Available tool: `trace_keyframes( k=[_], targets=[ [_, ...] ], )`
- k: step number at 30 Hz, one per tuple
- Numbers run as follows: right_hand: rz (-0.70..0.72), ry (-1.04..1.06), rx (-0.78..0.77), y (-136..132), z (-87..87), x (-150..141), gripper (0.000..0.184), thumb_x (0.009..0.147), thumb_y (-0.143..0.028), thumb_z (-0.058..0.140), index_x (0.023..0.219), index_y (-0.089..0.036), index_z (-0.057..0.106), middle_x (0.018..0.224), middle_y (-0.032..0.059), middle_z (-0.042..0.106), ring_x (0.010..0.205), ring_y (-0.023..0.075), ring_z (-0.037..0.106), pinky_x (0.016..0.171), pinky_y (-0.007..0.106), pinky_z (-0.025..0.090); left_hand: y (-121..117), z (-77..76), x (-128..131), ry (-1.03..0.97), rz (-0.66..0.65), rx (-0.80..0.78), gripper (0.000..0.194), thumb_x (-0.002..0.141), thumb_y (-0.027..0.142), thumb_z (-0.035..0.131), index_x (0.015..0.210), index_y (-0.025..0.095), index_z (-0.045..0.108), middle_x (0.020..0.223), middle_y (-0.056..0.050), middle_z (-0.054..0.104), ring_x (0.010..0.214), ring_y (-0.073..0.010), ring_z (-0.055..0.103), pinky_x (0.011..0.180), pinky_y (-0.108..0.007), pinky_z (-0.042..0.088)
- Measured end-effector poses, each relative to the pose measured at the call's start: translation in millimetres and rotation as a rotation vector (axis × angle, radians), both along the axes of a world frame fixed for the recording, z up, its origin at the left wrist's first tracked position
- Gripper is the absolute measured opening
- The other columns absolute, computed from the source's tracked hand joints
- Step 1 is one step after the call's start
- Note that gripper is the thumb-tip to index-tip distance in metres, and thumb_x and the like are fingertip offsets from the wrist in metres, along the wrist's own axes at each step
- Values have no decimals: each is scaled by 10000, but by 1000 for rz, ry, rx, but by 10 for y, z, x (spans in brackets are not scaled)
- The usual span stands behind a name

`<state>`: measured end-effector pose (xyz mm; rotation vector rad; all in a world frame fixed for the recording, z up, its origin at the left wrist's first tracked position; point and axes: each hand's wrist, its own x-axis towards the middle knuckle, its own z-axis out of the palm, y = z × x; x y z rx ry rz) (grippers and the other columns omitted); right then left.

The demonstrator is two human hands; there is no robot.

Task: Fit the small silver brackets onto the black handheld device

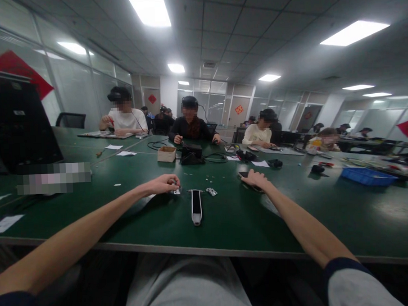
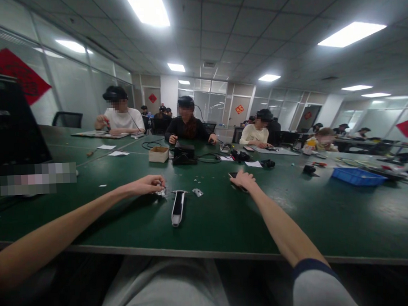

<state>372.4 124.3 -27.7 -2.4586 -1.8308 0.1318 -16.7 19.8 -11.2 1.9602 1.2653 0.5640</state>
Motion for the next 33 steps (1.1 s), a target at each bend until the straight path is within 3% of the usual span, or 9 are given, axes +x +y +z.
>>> trace_keyframes(
  k=[2, 5, 8, 12, 15, 22, 33],
  targets=[
    [0, -60, 40, -51, -3, -52, 692, 793, -552, 460, 1290, -81, 365, 1270, 245, 407, 1173, 388, 380, 899, 464, 305, 4, -15, 0, 10, -15, 1, 390, 676, 435, 626, 927, 156, 523, 726, 0, 557, 588, -112, 455, 520, -213, 327],
    [98, -203, 234, -196, 39, -224, 654, 791, -488, 507, 1265, -53, 388, 1271, 273, 393, 1175, 411, 363, 912, 493, 277, -3, -30, 2, 39, -25, 22, 412, 702, 434, 608, 995, 158, 521, 708, 7, 555, 571, -110, 452, 514, -213, 323],
    [407, -182, 390, -436, 135, -509, 530, 824, -433, 484, 1229, -94, 438, 1212, 222, 476, 1125, 351, 422, 903, 454, 317, -17, -25, 9, 77, -16, 55, 391, 732, 426, 583, 1020, 165, 544, 716, 3, 558, 601, -122, 477, 538, -217, 342],
    [963, 2, 362, -790, 192, -900, 326, 872, -358, 431, 1091, -155, 560, 1042, 116, 592, 973, 217, 524, 869, 333, 374, -7, -27, 28, 107, -1, 116, 355, 724, 420, 597, 983, 178, 603, 721, -1, 561, 619, -127, 493, 556, -213, 347],
    [1133, 65, 351, -935, 127, -1065, 272, 849, -324, 475, 1023, -155, 597, 967, 94, 608, 908, 197, 540, 833, 320, 395, 27, -63, 52, 116, -23, 156, 360, 720, 433, 602, 971, 176, 622, 712, -2, 567, 613, -129, 501, 553, -210, 347],
    [1122, 233, 341, -917, -19, -1121, 212, 802, -205, 505, 958, -131, 629, 828, 59, 616, 725, 140, 551, 687, 257, 431, 41, -118, 110, 191, -12, 219, 381, 747, 467, 567, 993, 183, 634, 706, -3, 570, 600, -130, 503, 541, -208, 343],
    [998, 429, 272, -1055, 19, -1206, 210, 813, -249, 513, 916, -164, 675, 828, 37, 649, 725, 133, 581, 656, 243, 444, -60, -112, 208, 224, 11, 349, 311, 725, 441, 604, 932, 215, 660, 845, -15, 633, 719, -163, 547, 623, -227, 382]
  ],
)
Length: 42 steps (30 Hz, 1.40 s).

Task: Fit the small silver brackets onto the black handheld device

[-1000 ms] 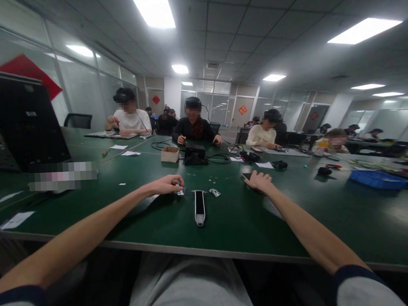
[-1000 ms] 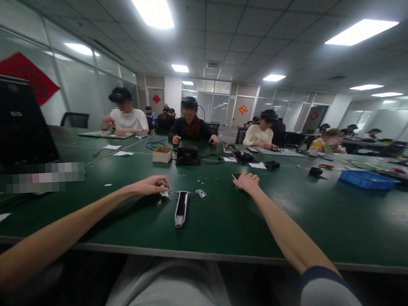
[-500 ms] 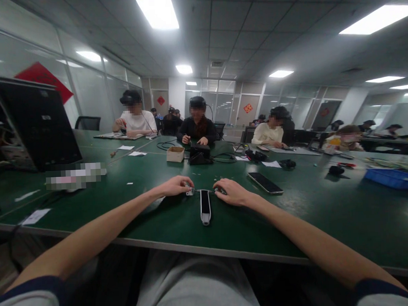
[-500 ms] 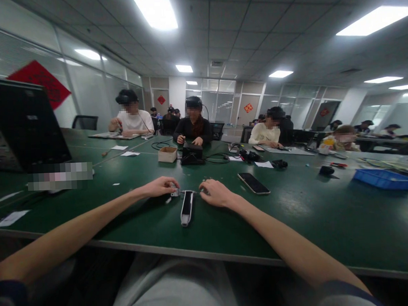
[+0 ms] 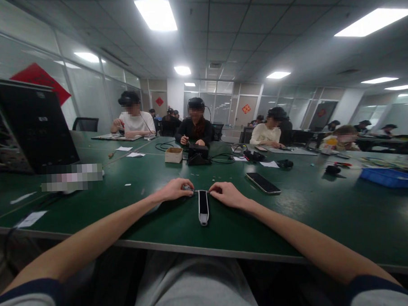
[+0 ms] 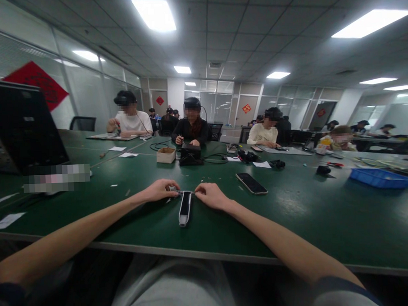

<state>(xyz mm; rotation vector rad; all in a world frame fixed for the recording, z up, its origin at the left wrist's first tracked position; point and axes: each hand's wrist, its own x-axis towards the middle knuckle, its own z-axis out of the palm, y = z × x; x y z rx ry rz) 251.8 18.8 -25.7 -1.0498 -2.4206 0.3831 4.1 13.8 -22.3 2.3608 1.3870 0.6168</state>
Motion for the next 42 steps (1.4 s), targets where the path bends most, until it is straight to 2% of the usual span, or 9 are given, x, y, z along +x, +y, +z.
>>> trace_keyframes(
  k=[7, 13, 25, 28, 32, 35, 38, 42],
  targets=[
    [19, 54, -64, 50, -27, 37, 240, 824, -315, 519, 947, -182, 677, 905, 34, 672, 793, 147, 607, 724, 267, 465, -11, -6, -1, 7, -36, -5, 326, 746, 455, 577, 955, 223, 673, 899, -21, 651, 778, -175, 557, 667, -233, 390],
    [22, 103, -165, 103, -64, 52, 243, 792, -277, 553, 983, -189, 676, 953, 32, 677, 834, 147, 619, 766, 264, 478, -36, -18, 35, 12, -34, 26, 324, 774, 444, 544, 968, 220, 676, 926, -31, 659, 827, -184, 562, 730, -245, 392],
    [69, 174, -80, 100, -114, -13, 201, 792, -263, 565, 942, -181, 672, 936, 22, 670, 839, 143, 599, 754, 262, 457, -31, -94, 90, -28, -76, 134, 240, 801, 364, 536, 919, 218, 686, 956, -25, 663, 912, -196, 566, 821, -261, 389],
    [78, 178, -76, 81, -109, -17, 202, 800, -253, 557, 951, -179, 667, 953, 22, 665, 832, 139, 596, 736, 257, 456, -45, -82, 114, -29, -39, 147, 231, 789, 352, 555, 914, 211, 687, 968, -45, 638, 928, -201, 551, 830, -272, 385],
    [113, 87, -68, 88, -26, 34, 211, 807, -266, 561, 979, -191, 655, 973, 22, 661, 855, 142, 595, 739, 261, 452, -44, -84, 111, -33, 60, 163, 259, 750, 397, 600, 890, 192, 673, 891, -52, 605, 845, -201, 548, 740, -275, 401],
    [89, 24, 26, 221, 75, 153, 222, 819, -279, 553, 1005, -197, 644, 991, 26, 657, 893, 149, 589, 774, 270, 445, -33, -87, 83, 1, 41, 140, 241, 757, 396, 595, 850, 188, 672, 831, -42, 595, 786, -188, 545, 686, -264, 394],
    [-45, -58, 152, 476, 173, 302, 211, 837, -246, 522, 993, -181, 649, 990, 44, 660, 907, 157, 587, 810, 270, 434, -27, -85, 61, 19, 11, 125, 227, 770, 365, 581, 866, 184, 676, 844, -43, 603, 778, -181, 547, 678, -257, 392],
    [-173, -261, 182, 864, 230, 390, 219, 819, -188, 515, 987, -174, 655, 989, 48, 665, 887, 159, 602, 796, 240, 433, -15, -97, 56, 28, -6, 146, 218, 780, 347, 567, 871, 178, 671, 855, -38, 608, 782, -171, 547, 687, -251, 400]
  ],
)
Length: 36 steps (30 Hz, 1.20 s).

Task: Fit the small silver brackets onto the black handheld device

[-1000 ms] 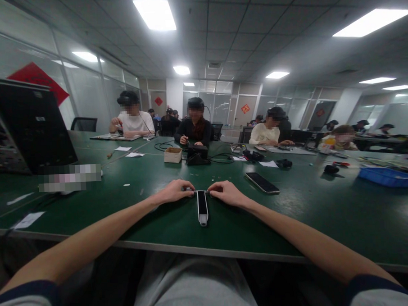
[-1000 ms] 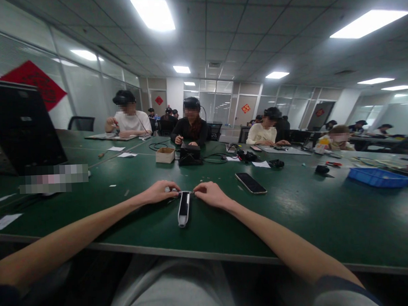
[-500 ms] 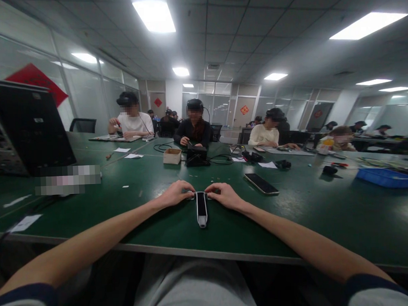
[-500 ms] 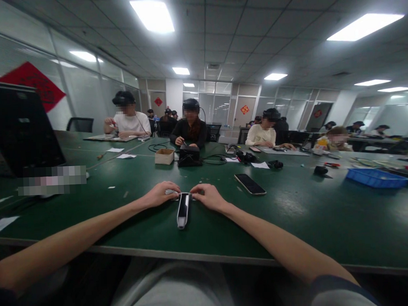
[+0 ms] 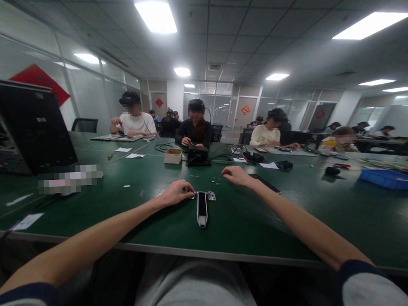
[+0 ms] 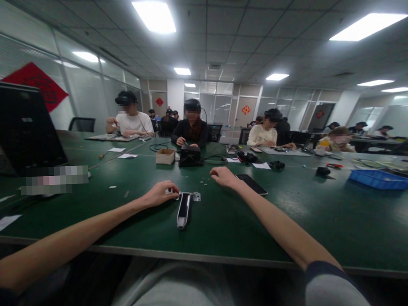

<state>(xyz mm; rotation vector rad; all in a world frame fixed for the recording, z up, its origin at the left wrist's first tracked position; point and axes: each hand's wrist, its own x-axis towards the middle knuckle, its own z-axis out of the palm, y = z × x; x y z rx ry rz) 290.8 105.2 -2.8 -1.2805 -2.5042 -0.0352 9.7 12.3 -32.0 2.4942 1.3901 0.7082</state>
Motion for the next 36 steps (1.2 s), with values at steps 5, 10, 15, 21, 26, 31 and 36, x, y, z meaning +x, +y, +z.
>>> trace_keyframes(
  k=[5, 10, 15, 21, 26, 31, 36],
  targets=[
    [-47, -210, -97, 334, -42, -164, 229, 795, -218, 548, 989, -187, 664, 999, 59, 666, 894, 174, 609, 763, 212, 435, 4, -13, 19, 32, -3, 50, 199, 787, 329, 552, 844, 172, 660, 833, -33, 603, 771, -161, 546, 698, -253, 411],
    [-94, -247, -146, 540, -120, -385, 260, 762, -261, 588, 1004, -207, 667, 1027, 71, 656, 917, 193, 604, 769, 229, 441, -18, -2, 57, 60, 9, 69, 184, 785, 306, 539, 839, 168, 649, 837, -40, 593, 784, -169, 544, 701, -263, 421],
    [-14, -238, -182, 639, -168, -487, 244, 757, -253, 593, 983, -224, 679, 992, 52, 667, 881, 174, 611, 766, 216, 442, -14, -16, 74, 72, 10, 83, 190, 786, 306, 525, 842, 167, 642, 839, -40, 585, 784, -169, 544, 711, -267, 427],
    [-18, -261, -135, 625, -197, -510, 180, 746, -187, 577, 885, -194, 693, 932, 82, 671, 845, 193, 613, 708, 233, 440, -30, -4, 85, 71, 4, 86, 187, 783, 301, 519, 839, 165, 633, 843, -40, 583, 779, -169, 548, 707, -268, 428],
    [-24, -250, -88, 503, -175, -499, 144, 747, -167, 560, 836, -154, 672, 897, 114, 663, 807, 198, 605, 671, 237, 424, -73, 29, 100, 79, 13, 84, 183, 782, 288, 517, 845, 164, 635, 841, -42, 588, 775, -170, 552, 693, -265, 429],
    [89, -82, -36, 131, -122, -422, 149, 783, -180, 514, 858, -154, 639, 877, 71, 652, 772, 158, 581, 674, 228, 411, -88, 36, 102, 76, 18, 79, 178, 778, 281, 518, 841, 159, 632, 827, -43, 593, 764, -171, 551, 678, -261, 429],
    [226, 170, -250, -376, -129, -312, 180, 807, -283, 519, 881, -162, 629, 857, 31, 639, 734, 128, 570, 660, 225, 427, -60, 6, 90, 81, 16, 100, 167, 775, 269, 516, 836, 162, 629, 819, -40, 591, 760, -170, 548, 686, -265, 424]
  ],
)
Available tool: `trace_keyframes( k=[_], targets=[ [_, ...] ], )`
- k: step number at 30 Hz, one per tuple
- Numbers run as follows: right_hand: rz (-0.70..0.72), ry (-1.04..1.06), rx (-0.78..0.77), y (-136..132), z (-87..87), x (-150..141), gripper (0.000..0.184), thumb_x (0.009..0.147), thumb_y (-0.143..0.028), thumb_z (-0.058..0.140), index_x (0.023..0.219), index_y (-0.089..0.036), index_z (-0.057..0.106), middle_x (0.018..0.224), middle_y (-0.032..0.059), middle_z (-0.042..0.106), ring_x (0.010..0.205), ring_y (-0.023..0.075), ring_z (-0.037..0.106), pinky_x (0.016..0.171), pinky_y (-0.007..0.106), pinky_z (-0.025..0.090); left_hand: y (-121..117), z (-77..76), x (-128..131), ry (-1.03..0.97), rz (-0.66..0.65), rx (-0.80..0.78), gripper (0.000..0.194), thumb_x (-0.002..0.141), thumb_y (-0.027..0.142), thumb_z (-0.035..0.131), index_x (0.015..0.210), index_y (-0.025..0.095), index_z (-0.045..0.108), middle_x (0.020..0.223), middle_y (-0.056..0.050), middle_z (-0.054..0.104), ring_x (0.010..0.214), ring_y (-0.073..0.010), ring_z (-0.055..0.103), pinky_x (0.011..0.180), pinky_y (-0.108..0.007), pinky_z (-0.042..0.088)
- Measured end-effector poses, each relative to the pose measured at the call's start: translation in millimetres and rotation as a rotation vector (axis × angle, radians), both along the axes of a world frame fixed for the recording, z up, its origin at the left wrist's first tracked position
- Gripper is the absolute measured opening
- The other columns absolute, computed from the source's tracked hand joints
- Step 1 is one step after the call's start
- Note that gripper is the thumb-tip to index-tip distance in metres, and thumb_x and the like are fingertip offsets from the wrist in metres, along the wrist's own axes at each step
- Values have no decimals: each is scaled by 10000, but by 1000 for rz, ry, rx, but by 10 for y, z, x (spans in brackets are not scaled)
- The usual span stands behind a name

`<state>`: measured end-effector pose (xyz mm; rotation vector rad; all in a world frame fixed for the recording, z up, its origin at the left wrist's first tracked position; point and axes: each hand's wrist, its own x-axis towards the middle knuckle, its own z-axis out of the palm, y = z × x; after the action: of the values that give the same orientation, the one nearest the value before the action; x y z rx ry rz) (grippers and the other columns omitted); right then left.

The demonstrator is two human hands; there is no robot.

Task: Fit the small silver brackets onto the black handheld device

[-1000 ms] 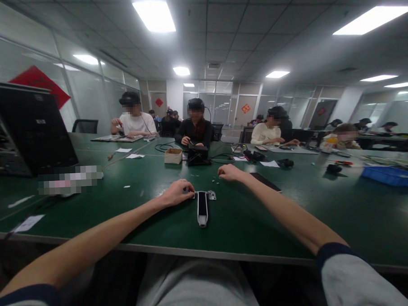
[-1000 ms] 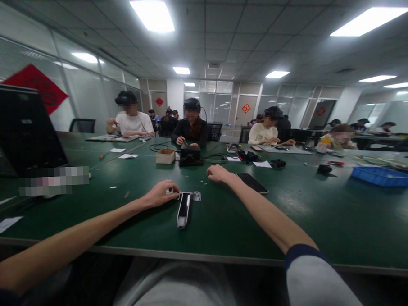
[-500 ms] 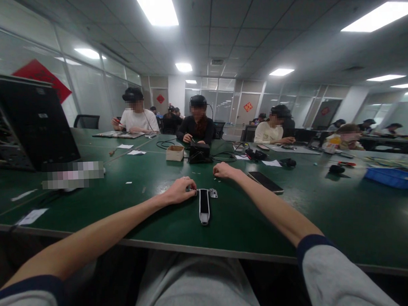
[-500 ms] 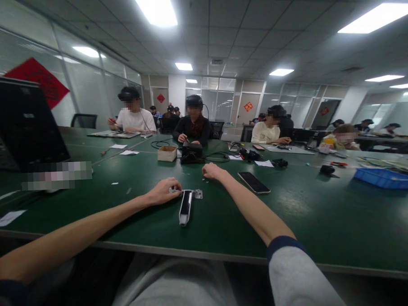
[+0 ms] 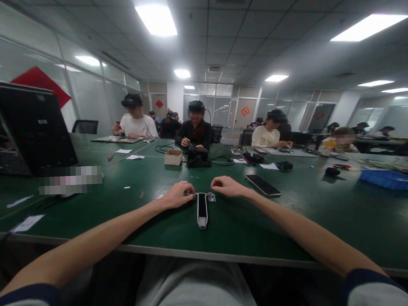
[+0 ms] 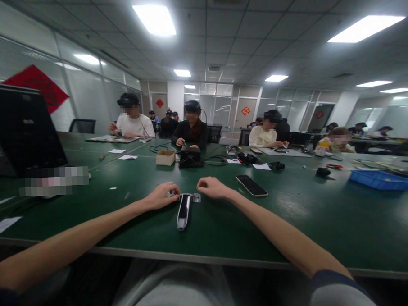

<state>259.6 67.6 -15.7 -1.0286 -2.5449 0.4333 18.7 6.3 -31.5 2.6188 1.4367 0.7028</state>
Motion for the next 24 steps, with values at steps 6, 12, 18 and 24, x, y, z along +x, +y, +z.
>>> trace_keyframes(
  k=[6, 12, 18, 24],
  targets=[
    [45, 123, -219, -182, -54, 30, 253, 818, -351, 518, 937, -151, 616, 917, 33, 624, 786, 129, 570, 691, 243, 444, 10, -3, -22, -8, -3, -30, 185, 789, 304, 506, 846, 174, 625, 844, -36, 593, 777, -167, 546, 690, -263, 426],
    [41, 146, -225, -164, -106, -3, 243, 808, -353, 537, 917, -154, 623, 897, 27, 628, 776, 129, 575, 696, 248, 448, -9, 28, -3, 3, 4, -35, 209, 786, 320, 499, 853, 168, 626, 846, -44, 596, 778, -174, 547, 687, -269, 429],
    [44, 157, -317, -165, -111, 14, 243, 808, -328, 548, 943, -144, 630, 878, 33, 639, 751, 127, 583, 674, 249, 458, -13, 26, 0, -5, -4, -30, 200, 787, 308, 493, 847, 170, 625, 836, -42, 595, 768, -171, 548, 687, -272, 434],
    [96, 224, -325, -138, -167, 34, 242, 770, -314, 602, 933, -138, 634, 859, 33, 645, 743, 129, 591, 684, 257, 465, 4, 5, -8, -5, -15, -22, 182, 783, 290, 502, 837, 165, 622, 827, -39, 594, 760, -167, 549, 689, -268, 429]
  ],
)
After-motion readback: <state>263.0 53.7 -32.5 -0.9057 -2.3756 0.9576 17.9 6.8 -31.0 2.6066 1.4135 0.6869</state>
